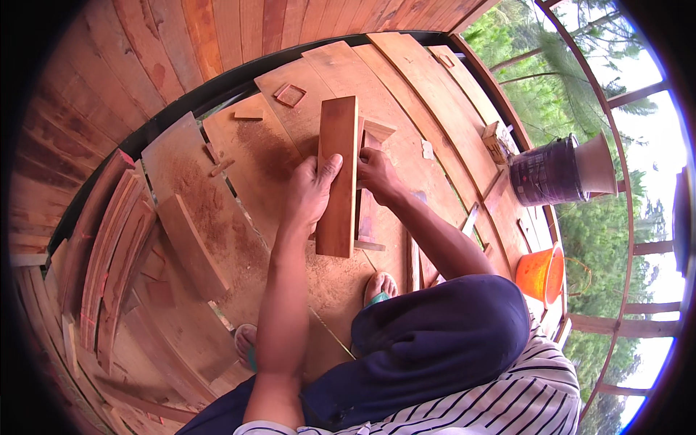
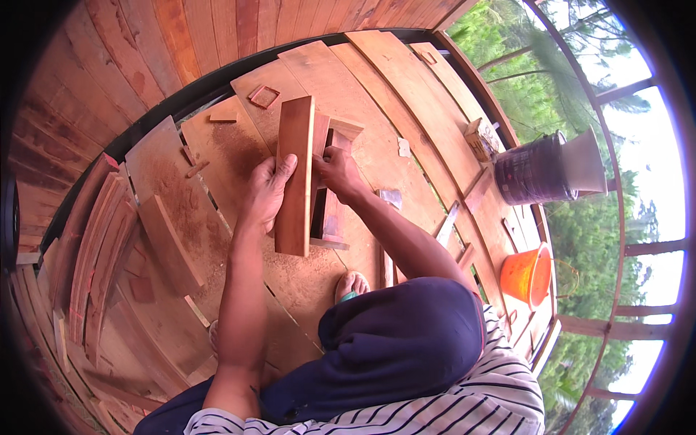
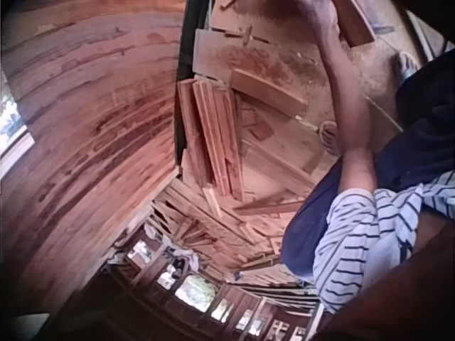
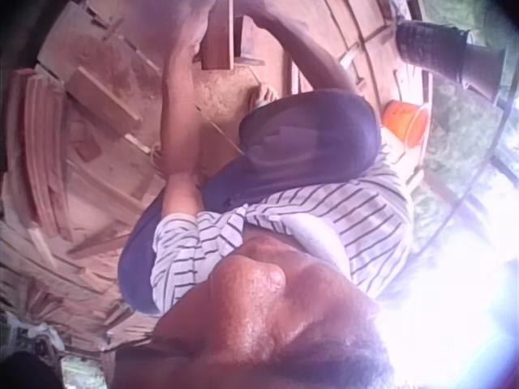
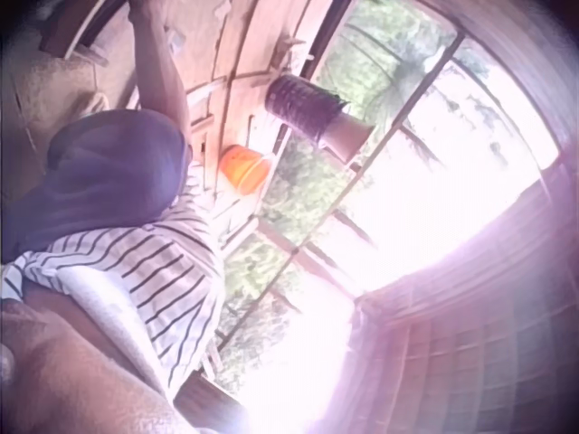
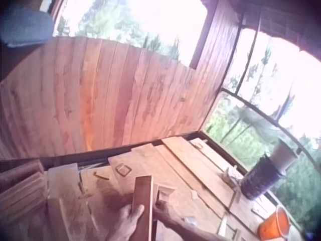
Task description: The person assembles a small wooden box by fitting planks together on a wooden floor. They repeatedly align and adjust the pieces, then use a hand saw to cut a plank to size.
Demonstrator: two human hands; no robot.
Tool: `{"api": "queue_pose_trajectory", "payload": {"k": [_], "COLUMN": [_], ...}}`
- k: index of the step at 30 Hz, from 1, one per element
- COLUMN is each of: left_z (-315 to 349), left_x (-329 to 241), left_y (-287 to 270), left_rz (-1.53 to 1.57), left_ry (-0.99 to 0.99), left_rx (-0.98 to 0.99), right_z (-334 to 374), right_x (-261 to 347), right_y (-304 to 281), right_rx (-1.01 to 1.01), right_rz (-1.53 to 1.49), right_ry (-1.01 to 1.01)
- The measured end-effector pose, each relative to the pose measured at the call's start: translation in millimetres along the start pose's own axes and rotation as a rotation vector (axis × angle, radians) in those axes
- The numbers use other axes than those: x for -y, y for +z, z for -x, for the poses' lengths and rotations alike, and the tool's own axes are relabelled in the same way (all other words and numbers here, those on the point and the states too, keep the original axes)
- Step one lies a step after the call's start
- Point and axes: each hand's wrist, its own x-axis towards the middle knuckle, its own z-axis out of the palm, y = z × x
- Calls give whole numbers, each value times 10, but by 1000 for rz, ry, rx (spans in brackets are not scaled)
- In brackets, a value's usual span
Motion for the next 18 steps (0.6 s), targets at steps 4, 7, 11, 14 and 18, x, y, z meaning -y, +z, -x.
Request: {"api": "queue_pose_trajectory", "payload": {"k": [4,7,11,14,18], "left_z": [-194,-160,-119,-130,-147], "left_x": [146,175,135,170,229], "left_y": [-53,8,19,-44,-48], "left_rz": [-276,-208,-216,-214,-219], "left_ry": [-23,-17,-32,-52,-17], "left_rx": [-91,-92,-101,-81,-141], "right_z": [83,109,209,222,324], "right_x": [123,100,148,88,119], "right_y": [70,-15,-20,-21,14], "right_rx": [-6,-18,-37,-27,-39], "right_rz": [-61,126,8,-31,-248], "right_ry": [21,31,66,23,-17]}}
